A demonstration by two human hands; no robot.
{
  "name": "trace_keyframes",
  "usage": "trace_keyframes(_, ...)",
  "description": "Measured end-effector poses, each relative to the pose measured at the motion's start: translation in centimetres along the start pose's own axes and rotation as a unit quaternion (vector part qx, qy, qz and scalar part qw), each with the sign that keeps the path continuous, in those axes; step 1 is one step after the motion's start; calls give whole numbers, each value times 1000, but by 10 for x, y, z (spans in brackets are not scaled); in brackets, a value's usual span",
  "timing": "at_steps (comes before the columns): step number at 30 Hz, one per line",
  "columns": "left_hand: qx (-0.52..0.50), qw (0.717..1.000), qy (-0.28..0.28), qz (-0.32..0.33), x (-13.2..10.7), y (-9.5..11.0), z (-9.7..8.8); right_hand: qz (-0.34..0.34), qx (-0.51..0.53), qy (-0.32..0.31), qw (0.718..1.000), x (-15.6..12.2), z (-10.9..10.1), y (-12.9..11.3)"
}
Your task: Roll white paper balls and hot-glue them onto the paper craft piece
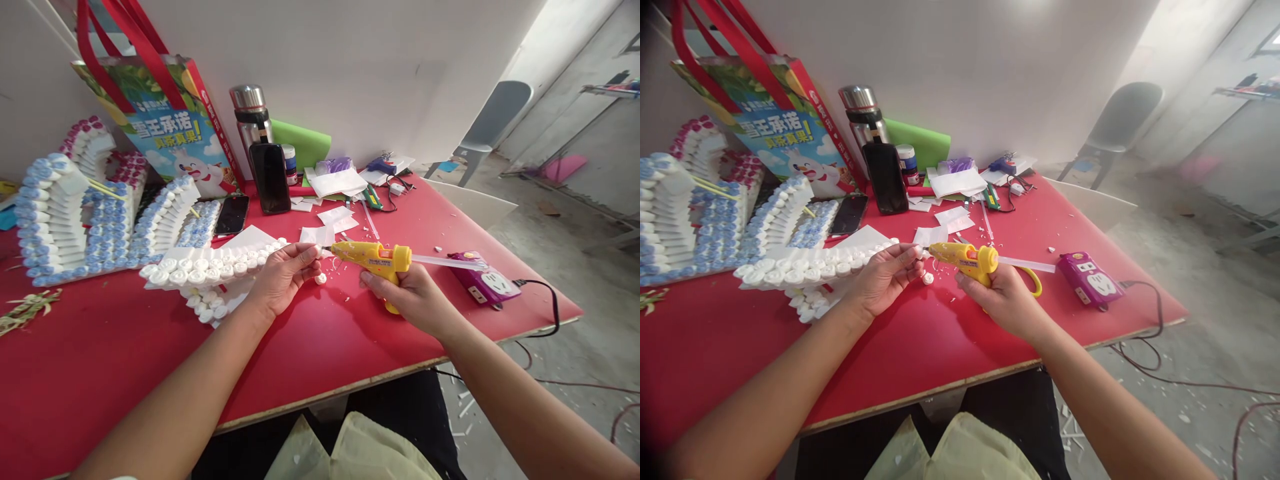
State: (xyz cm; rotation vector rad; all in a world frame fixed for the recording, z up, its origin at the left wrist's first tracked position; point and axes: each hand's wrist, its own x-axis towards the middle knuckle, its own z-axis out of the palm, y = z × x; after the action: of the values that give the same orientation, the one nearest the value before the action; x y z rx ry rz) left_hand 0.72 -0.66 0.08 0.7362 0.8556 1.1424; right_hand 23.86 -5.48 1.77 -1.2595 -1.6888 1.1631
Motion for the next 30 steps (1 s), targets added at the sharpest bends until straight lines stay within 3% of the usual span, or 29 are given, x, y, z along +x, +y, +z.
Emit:
trace_keyframes(11,1,1000,-8,1,1,-1,-3,-16,-25,14,999,0,3,-2)
trace_keyframes(30,-11,1000,-19,-12,1,-1,-3,24,-47,25,998,-3,2,0)
